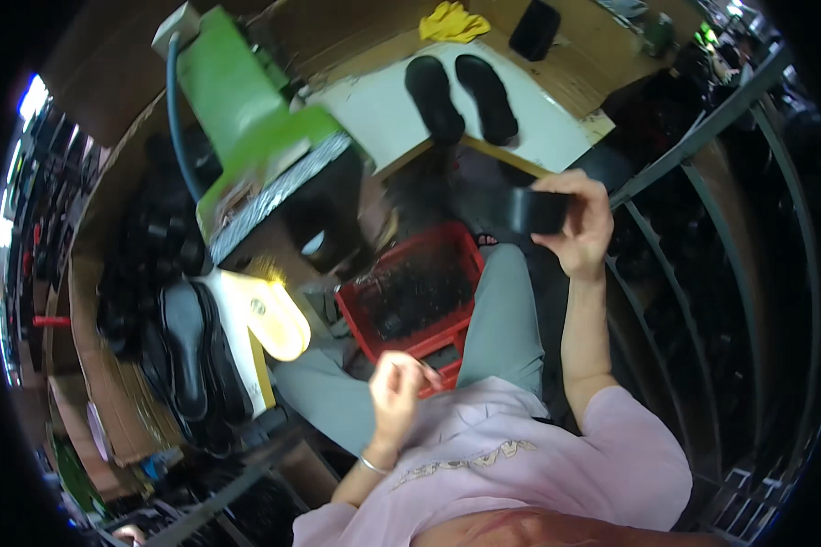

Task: The person repeatedly presses the sole of a black shoe against a green grinding machine to smooth or shape it. They handle multiple shoes one at a time, rotating each to treat different areas of the sole, then place the finished shoe aside.

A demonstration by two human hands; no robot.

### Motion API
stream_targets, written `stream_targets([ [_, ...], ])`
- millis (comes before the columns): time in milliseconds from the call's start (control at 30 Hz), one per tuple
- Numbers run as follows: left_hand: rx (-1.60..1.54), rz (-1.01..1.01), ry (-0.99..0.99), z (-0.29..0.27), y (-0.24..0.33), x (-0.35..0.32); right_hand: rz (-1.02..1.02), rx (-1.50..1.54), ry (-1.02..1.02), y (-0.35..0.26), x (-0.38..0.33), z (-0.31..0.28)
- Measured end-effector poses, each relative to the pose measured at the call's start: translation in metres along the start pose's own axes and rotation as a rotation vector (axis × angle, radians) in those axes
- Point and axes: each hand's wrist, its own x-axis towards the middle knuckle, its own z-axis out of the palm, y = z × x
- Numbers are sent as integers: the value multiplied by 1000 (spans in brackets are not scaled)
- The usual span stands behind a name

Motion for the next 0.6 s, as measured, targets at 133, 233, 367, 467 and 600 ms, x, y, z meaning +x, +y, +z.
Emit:
stream_targets([
  [133, 333, 53, -61, 30, -55, -29, -117, -552, -122, 60, 61, -45],
  [233, 463, 111, 101, 6, -114, 6, -117, -889, -165, 116, 80, -84],
  [367, 519, 91, 377, -28, -114, 22, -48, -1071, -320, 182, 61, -129],
  [467, 1086, 398, 384, -65, -72, 20, -21, -1027, -279, 186, 54, -124],
  [600, 1457, 565, 650, -112, 8, 13, -21, -1035, -331, 185, 60, -124],
])
